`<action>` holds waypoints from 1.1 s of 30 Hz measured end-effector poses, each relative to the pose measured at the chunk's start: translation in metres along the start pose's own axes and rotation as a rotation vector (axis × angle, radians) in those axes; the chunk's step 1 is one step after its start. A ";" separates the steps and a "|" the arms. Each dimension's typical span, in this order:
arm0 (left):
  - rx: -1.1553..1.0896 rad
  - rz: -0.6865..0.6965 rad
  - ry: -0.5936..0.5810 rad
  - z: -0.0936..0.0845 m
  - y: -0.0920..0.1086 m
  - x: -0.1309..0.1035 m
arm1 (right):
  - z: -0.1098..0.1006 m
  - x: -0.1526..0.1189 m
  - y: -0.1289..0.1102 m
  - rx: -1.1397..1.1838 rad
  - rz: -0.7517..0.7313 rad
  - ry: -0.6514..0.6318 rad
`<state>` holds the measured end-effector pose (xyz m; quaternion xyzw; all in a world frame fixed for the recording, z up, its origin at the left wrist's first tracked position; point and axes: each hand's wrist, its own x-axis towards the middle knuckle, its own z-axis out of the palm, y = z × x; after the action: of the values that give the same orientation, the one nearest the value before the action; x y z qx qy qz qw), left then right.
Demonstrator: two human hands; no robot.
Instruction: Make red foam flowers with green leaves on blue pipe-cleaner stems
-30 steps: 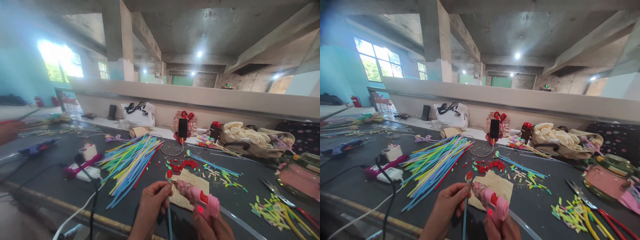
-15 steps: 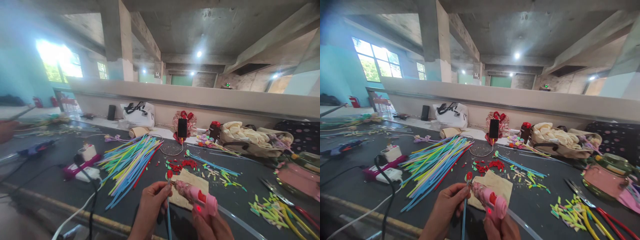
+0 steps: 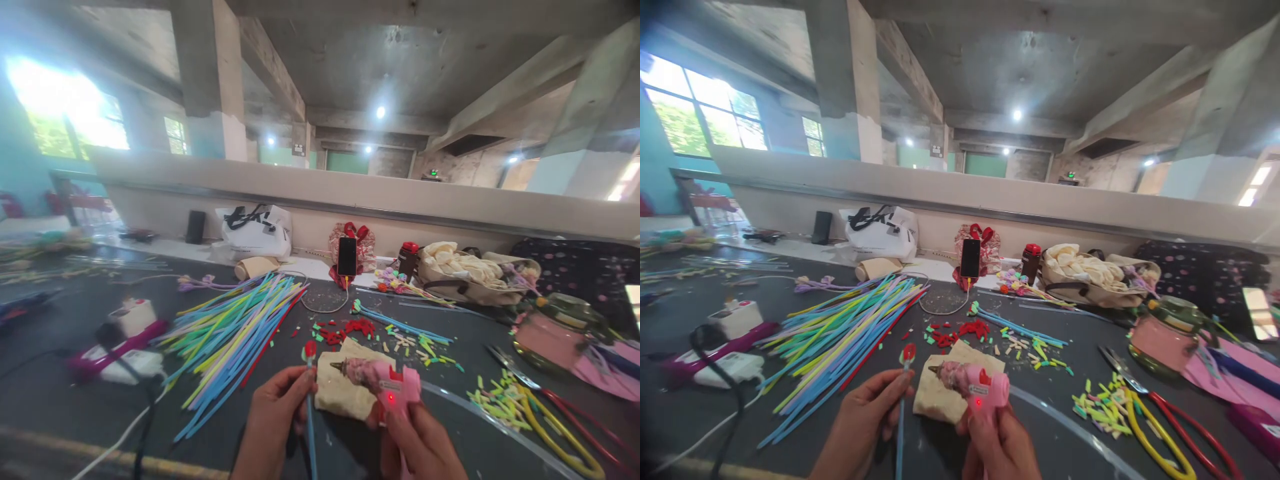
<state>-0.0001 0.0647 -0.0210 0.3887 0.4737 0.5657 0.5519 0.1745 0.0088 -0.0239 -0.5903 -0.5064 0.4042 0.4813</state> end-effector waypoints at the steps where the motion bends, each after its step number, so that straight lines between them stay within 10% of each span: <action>1: -0.027 -0.013 0.002 -0.001 -0.001 0.001 | -0.004 0.004 -0.001 0.014 0.049 -0.019; 27: -0.210 -0.005 0.045 -0.006 -0.001 -0.002 | -0.033 0.025 -0.021 -1.250 -0.218 0.125; 33: -0.243 -0.033 0.077 -0.002 0.003 -0.002 | -0.016 0.072 -0.069 -1.235 -0.555 -0.189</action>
<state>-0.0023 0.0631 -0.0179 0.2892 0.4289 0.6240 0.5857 0.1874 0.0791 0.0475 -0.5672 -0.8166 -0.0475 0.0959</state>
